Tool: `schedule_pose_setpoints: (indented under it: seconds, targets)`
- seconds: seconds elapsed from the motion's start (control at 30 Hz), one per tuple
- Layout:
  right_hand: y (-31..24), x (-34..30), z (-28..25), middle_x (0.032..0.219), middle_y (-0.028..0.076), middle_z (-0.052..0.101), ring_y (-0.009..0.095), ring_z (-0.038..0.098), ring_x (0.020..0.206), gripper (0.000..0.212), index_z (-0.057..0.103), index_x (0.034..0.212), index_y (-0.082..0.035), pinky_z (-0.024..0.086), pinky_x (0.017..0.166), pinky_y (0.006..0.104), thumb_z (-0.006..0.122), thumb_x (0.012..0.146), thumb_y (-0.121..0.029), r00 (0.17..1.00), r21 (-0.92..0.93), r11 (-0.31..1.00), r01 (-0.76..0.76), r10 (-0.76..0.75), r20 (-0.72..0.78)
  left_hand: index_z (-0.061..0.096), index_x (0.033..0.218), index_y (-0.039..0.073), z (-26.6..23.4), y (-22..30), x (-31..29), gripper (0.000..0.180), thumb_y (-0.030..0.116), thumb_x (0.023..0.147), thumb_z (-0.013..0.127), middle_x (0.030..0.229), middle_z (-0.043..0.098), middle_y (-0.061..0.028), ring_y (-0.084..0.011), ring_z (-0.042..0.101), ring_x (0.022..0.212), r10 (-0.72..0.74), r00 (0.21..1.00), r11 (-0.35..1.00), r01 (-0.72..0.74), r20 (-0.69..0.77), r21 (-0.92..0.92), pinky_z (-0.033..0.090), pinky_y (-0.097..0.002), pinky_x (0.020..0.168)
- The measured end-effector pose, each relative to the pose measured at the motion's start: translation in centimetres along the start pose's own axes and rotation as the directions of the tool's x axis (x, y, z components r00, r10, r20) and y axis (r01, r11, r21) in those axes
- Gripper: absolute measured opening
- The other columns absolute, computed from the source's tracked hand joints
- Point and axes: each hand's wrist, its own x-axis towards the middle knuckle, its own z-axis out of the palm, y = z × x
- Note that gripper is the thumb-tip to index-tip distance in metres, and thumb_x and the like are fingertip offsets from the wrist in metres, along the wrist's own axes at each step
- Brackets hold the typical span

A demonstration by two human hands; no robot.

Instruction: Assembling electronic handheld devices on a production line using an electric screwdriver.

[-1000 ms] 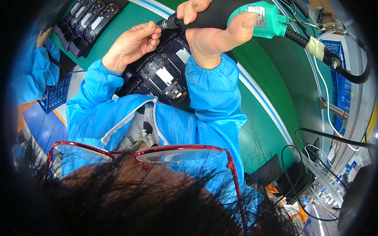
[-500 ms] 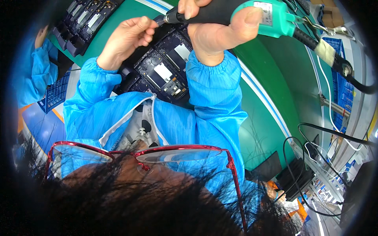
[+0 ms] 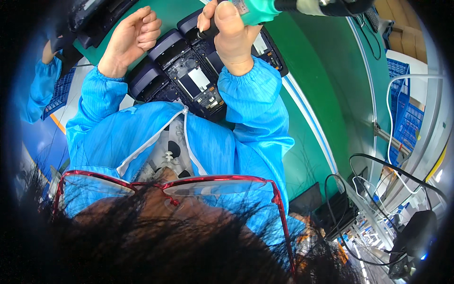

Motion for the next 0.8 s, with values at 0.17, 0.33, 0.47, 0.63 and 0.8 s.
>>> schedule_pose_setpoints:
  seconds: [0.17, 0.33, 0.47, 0.63, 0.8]
  targets:
    - [0.7, -0.3, 0.0, 0.072, 0.009, 0.053, 0.017, 0.052, 0.054, 0.053, 0.046, 0.103, -0.003, 0.046, 0.051, 0.0293, 0.070, 0.076, -0.042, 1.000, -0.044, 0.999, 0.010, -0.011, -0.017, 0.039, 0.072, 0.013, 0.2, -0.4, -0.4, 0.032, 0.032, 0.098, 0.041, 0.062, 0.031, 0.0051, -0.0036, 0.024, 0.049, -0.002, 1.000, 1.000, 0.002, -0.020, 0.004, 0.020, -0.0179, 0.040]
    - [1.1, -0.2, -0.1, 0.072, 0.008, 0.052, 0.017, 0.051, 0.055, 0.052, 0.046, 0.103, -0.004, 0.046, 0.052, 0.0292, 0.070, 0.076, -0.041, 0.999, -0.029, 0.999, -0.032, 0.032, -0.007, 0.041, 0.074, 0.012, 0.3, -0.4, -0.4, 0.030, 0.031, 0.098, 0.042, 0.063, 0.032, 0.0052, -0.0036, 0.025, 0.051, -0.002, 1.000, 1.000, 0.003, -0.026, 0.001, 0.021, -0.0181, 0.041]
    - [1.6, 0.0, -0.5, 0.073, 0.008, 0.052, 0.017, 0.052, 0.056, 0.050, 0.046, 0.104, -0.004, 0.047, 0.052, 0.0289, 0.071, 0.076, -0.039, 0.999, -0.014, 0.999, -0.044, 0.044, -0.013, 0.042, 0.076, 0.012, 0.1, -0.2, 0.1, 0.028, 0.030, 0.097, 0.043, 0.064, 0.032, 0.0053, -0.0037, 0.025, 0.052, -0.002, 0.999, 1.000, 0.002, -0.033, -0.003, 0.022, -0.0183, 0.042]
    - [1.3, 0.0, 0.4, 0.064, 0.008, 0.052, 0.018, 0.051, 0.052, 0.038, 0.048, 0.098, -0.007, 0.043, 0.048, 0.0328, 0.060, 0.083, -0.039, 0.994, -0.192, 0.978, 0.079, -0.061, 0.095, 0.044, 0.078, 0.011, 0.4, -0.2, -0.2, 0.026, 0.029, 0.097, 0.045, 0.065, 0.033, 0.0058, -0.0039, 0.027, 0.053, 0.024, 0.997, 1.000, -0.024, -0.074, 0.003, 0.022, -0.0189, 0.043]
    - [2.2, -0.7, -0.4, 0.070, 0.009, 0.049, 0.020, 0.050, 0.055, 0.047, 0.048, 0.097, -0.004, 0.044, 0.052, 0.0338, 0.070, 0.072, -0.037, 0.986, -0.087, 0.988, -0.124, 0.132, 0.098, 0.048, 0.075, 0.010, -0.2, -1.3, 0.5, 0.022, 0.022, 0.093, 0.052, 0.059, 0.033, 0.0068, -0.0040, 0.027, 0.047, 0.017, 0.999, 0.999, -0.015, -0.048, 0.040, 0.020, -0.0197, 0.040]
